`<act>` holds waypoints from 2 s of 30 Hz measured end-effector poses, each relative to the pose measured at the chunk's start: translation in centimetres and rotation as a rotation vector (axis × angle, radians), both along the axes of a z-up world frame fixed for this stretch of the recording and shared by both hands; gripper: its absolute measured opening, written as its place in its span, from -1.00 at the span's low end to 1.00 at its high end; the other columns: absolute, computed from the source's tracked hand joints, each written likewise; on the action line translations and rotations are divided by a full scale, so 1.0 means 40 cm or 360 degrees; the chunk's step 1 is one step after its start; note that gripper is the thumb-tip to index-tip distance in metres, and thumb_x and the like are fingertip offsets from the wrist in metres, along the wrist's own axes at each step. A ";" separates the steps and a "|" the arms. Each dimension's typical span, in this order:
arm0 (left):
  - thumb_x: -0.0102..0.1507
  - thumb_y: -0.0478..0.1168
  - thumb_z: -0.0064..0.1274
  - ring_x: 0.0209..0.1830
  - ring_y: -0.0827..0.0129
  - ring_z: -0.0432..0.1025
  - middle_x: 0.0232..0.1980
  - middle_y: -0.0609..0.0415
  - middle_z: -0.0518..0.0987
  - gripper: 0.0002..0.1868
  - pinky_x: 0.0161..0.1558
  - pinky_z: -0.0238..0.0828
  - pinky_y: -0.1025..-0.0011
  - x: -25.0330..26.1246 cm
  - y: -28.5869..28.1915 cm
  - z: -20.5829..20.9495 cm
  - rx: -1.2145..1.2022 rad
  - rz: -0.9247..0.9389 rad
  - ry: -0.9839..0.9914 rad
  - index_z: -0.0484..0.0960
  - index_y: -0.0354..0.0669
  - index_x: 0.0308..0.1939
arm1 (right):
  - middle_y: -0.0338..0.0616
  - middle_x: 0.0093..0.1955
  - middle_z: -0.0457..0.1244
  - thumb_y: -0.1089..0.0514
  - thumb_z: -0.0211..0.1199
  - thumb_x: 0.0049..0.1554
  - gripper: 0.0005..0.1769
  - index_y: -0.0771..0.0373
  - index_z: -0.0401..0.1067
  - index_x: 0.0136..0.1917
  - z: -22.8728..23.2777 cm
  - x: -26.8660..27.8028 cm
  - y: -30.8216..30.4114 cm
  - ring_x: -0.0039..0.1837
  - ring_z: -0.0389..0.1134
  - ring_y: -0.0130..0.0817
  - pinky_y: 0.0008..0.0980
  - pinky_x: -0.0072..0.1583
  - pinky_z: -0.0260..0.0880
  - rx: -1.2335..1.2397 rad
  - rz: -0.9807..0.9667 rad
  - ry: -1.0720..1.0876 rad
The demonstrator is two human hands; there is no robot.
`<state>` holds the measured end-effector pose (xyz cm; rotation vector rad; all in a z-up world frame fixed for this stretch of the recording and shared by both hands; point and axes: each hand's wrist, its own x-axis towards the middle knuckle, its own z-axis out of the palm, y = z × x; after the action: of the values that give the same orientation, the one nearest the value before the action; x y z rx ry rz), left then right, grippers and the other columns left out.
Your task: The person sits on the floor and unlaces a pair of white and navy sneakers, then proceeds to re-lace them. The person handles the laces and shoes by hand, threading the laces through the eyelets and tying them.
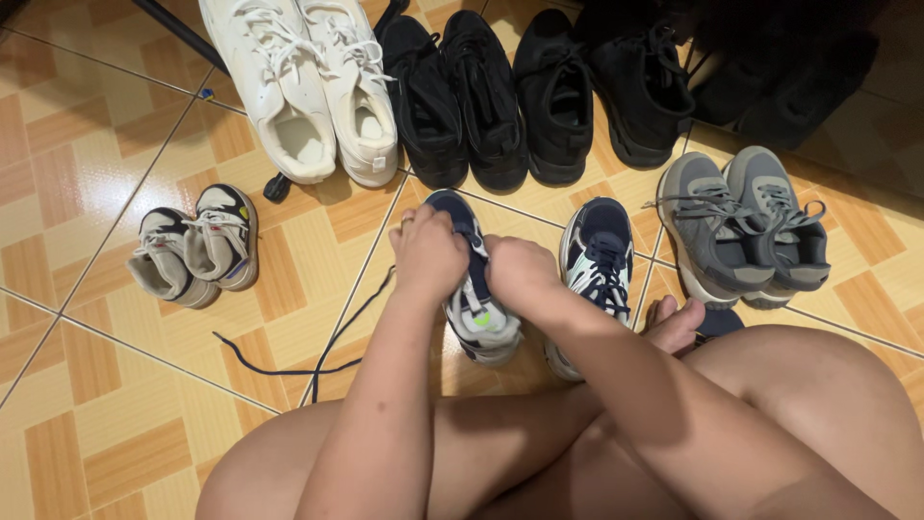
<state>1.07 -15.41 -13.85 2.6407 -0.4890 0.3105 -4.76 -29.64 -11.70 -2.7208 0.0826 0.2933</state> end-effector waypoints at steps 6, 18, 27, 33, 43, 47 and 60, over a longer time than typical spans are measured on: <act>0.17 -0.19 0.03 -0.50 0.36 0.54 -0.47 0.07 0.60 -0.82 -0.43 0.45 0.35 0.070 0.037 0.107 -0.1476 0.0411 0.1046 0.66 -0.23 -0.33 | 0.02 -0.08 0.40 0.29 0.07 0.07 -0.70 0.15 0.51 0.05 -0.033 -0.002 0.009 0.05 0.44 0.01 -0.06 0.06 0.42 -0.0125 0.0087 -0.0090; 0.35 0.03 0.02 -0.25 0.50 0.26 -0.19 0.16 0.38 -0.69 -0.21 0.19 0.47 -0.045 0.122 0.171 -0.2058 0.0321 0.0838 0.44 -0.15 -0.18 | 0.01 -0.08 0.40 0.29 0.08 0.06 -0.72 0.17 0.53 0.00 -0.069 -0.007 0.019 0.04 0.45 -0.01 -0.08 0.03 0.44 -0.0235 0.0127 -0.0163; 0.41 0.25 0.01 0.14 0.51 0.18 0.11 0.15 0.26 -0.48 0.16 0.12 0.46 -0.490 -0.660 -0.316 -0.2280 -0.0507 0.2171 0.39 -0.16 -0.02 | 0.01 -0.03 0.41 0.23 0.12 0.10 -0.78 0.20 0.54 -0.01 -0.055 -0.014 0.039 0.07 0.46 -0.02 -0.08 0.05 0.45 -0.0262 0.0094 -0.0119; 0.37 0.10 0.07 -0.09 0.50 0.22 -0.08 0.16 0.32 -0.61 -0.06 0.17 0.44 -0.257 -0.403 0.032 -0.1829 -0.0358 0.1417 0.42 -0.14 -0.16 | 0.09 0.07 0.39 -0.23 0.43 0.07 -0.35 0.30 0.46 0.19 0.000 0.020 -0.076 0.10 0.42 -0.04 -0.19 0.13 0.40 0.0521 0.0032 0.0006; 0.25 -0.24 0.20 -0.47 0.38 0.37 -0.45 0.02 0.50 -0.77 -0.41 0.33 0.31 -0.013 0.164 0.604 -0.0768 -0.0176 0.0123 0.49 -0.26 -0.40 | 0.06 0.18 0.34 -0.11 0.58 -0.12 0.10 0.15 0.14 0.55 0.132 -0.084 -0.347 0.17 0.43 -0.03 -0.02 0.09 0.50 0.0024 -0.0363 0.1064; 0.19 -0.11 0.19 -0.27 -0.14 0.52 -0.33 -0.23 0.60 -0.77 -0.22 0.44 0.01 -0.030 0.149 0.498 -0.0168 0.0067 0.0112 0.63 -0.23 -0.30 | 0.29 0.16 0.34 0.07 0.56 -0.10 0.40 0.25 -0.36 0.69 0.121 -0.138 -0.282 0.15 0.44 0.06 -0.19 0.16 0.46 -0.0050 -0.0144 0.0695; 0.09 -0.04 0.34 0.45 -0.21 0.19 0.54 -0.24 0.12 -0.14 0.35 0.19 -0.08 -0.165 0.065 0.186 0.0405 0.0192 0.1220 0.29 0.07 0.43 | 0.05 -0.06 0.36 0.20 0.48 -0.13 -0.34 0.10 0.27 0.20 0.032 -0.092 -0.190 0.03 0.43 -0.04 -0.17 0.04 0.40 0.0514 0.0082 0.0225</act>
<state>-5.53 -12.82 -6.43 2.7551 -0.1123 -0.7556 -8.45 -37.23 -10.43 -2.3825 0.0038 0.4706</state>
